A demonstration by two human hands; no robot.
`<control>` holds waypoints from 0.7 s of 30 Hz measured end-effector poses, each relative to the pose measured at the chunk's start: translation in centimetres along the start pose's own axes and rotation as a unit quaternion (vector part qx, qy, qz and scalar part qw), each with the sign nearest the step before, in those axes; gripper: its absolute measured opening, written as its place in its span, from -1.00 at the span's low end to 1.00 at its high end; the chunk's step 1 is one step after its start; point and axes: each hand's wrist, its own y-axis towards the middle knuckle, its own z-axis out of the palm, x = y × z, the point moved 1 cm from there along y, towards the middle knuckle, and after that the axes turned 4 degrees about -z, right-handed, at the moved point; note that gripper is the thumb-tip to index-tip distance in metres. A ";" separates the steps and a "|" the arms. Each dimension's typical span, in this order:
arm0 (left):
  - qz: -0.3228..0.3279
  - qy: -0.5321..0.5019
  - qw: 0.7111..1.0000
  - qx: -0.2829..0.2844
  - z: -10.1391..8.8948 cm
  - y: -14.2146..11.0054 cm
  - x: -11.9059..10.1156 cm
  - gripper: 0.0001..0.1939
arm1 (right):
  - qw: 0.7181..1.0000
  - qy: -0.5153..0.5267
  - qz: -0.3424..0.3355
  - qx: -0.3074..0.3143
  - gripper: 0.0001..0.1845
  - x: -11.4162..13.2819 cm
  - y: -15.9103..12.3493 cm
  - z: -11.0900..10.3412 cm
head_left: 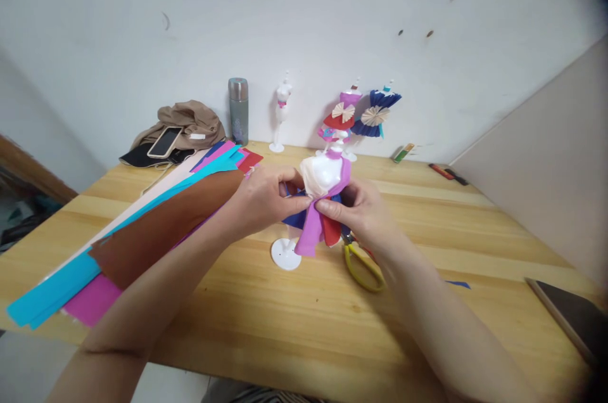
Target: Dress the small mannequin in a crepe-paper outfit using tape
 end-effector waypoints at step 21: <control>0.046 -0.008 0.999 -0.019 1.4 0.1 1.4 -0.88 | 0.999 -0.003 -0.020 0.029 -0.68 0.6 0.5 -0.4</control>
